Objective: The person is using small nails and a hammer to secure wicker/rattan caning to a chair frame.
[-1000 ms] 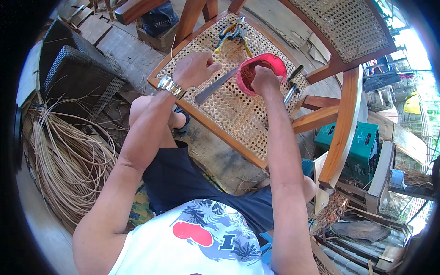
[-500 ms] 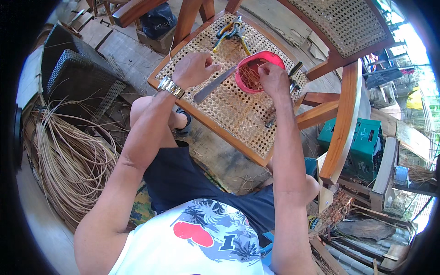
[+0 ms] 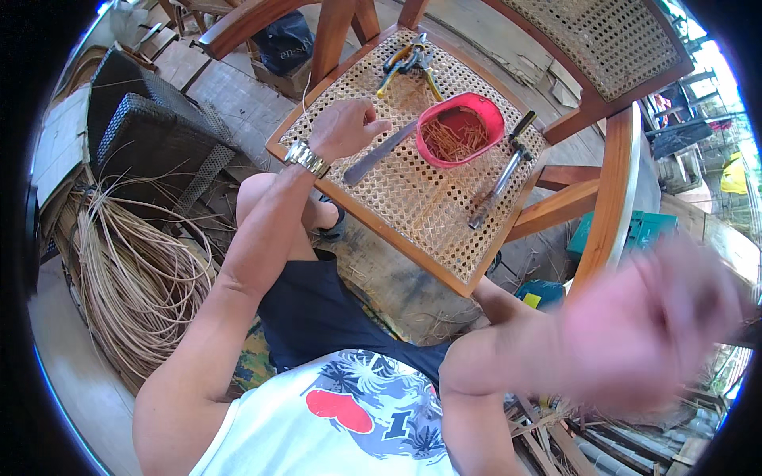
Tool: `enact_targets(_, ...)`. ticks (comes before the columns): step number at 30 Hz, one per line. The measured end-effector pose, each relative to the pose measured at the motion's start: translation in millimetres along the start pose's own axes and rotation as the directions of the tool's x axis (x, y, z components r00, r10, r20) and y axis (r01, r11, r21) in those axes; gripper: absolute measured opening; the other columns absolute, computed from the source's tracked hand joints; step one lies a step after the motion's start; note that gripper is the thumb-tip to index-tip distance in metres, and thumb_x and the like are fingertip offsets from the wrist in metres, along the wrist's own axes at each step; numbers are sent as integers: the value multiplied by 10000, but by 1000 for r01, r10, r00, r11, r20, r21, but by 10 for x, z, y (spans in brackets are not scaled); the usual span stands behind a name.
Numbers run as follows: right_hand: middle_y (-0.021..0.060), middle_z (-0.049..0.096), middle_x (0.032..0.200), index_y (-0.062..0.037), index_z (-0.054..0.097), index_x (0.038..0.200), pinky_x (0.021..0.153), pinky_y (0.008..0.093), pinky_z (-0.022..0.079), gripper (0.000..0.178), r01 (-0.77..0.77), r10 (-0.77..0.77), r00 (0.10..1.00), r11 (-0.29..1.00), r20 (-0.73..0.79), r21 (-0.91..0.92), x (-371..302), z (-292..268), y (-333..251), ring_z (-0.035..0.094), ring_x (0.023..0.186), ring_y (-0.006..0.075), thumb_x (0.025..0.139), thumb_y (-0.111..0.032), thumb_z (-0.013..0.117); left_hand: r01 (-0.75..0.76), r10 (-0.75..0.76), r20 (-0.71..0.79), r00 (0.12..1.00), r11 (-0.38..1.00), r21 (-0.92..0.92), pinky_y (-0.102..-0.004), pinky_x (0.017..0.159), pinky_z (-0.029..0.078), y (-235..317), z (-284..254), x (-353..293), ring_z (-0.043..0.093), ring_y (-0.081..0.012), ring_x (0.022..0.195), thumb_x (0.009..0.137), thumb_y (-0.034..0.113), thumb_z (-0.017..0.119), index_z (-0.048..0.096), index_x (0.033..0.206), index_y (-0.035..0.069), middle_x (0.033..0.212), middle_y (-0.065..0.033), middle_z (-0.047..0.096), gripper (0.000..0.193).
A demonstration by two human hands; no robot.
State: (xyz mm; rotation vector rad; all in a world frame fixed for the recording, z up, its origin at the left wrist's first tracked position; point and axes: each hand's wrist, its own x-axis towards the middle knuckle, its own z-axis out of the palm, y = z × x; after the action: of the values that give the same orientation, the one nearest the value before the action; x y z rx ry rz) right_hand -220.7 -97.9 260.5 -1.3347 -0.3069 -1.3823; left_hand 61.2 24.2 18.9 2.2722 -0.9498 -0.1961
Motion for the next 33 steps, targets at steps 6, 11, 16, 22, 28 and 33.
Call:
enact_targets(6, 64, 494, 787, -47, 568, 834, 577, 279, 353, 119, -88, 86, 996, 932, 23, 353, -190, -26, -263, 438, 652, 115, 949, -34, 600, 57, -57, -6, 998, 992, 108, -453, 692, 523, -322, -13, -65, 717, -323, 778, 884, 445, 755, 756, 900, 47, 805, -162, 736, 399)
enact_targets(11, 36, 474, 749, -69, 555, 797, 562, 279, 351, 175, -161, 108, 987, 758, 122, 632, -288, 145, -499, 442, 618, 106, 963, -57, 608, 23, -22, -13, 1000, 996, 89, -447, 685, 520, -247, 62, -31, 716, -309, 772, 888, 461, 760, 748, 890, 45, 799, -144, 736, 416)
enact_targets(16, 9, 455, 712, -91, 541, 759, 547, 278, 350, 230, -257, 86, 965, 492, 247, 832, -347, 408, -586, 446, 584, 98, 977, -80, 615, 43, -44, 14, 999, 994, 100, -455, 695, 518, -131, 21, 16, 709, -320, 774, 891, 468, 748, 751, 913, 61, 804, -141, 735, 408)
enact_targets(22, -25, 432, 667, -118, 524, 714, 529, 277, 348, 297, -447, -96, 878, 184, 469, 875, -232, 803, -610, 451, 544, 88, 993, -108, 624, 87, -87, -7, 996, 995, 46, -483, 748, 531, -284, 11, -146, 702, -357, 859, 875, 434, 759, 721, 876, 62, 865, -172, 721, 374)
enact_targets(28, 63, 625, 857, -103, 629, 1011, 697, 384, 482, 75, -711, 122, 689, 309, 715, 632, -577, 262, -80, 531, 679, 167, 1014, -91, 555, 67, -68, 4, 998, 997, 21, -459, 716, 538, -225, -73, -166, 705, -336, 813, 878, 411, 763, 717, 881, 56, 831, -152, 715, 357)
enact_targets(33, 62, 684, 1026, -95, 685, 1025, 741, 295, 476, 72, -888, 842, 449, 384, 298, 252, -1515, -242, 648, 624, 841, 152, 1042, -98, 615, -209, 284, 161, 945, 905, -370, -376, 680, 555, 244, -88, -268, 693, -225, 730, 818, 421, 855, 708, 1111, 66, 882, -116, 726, 483)
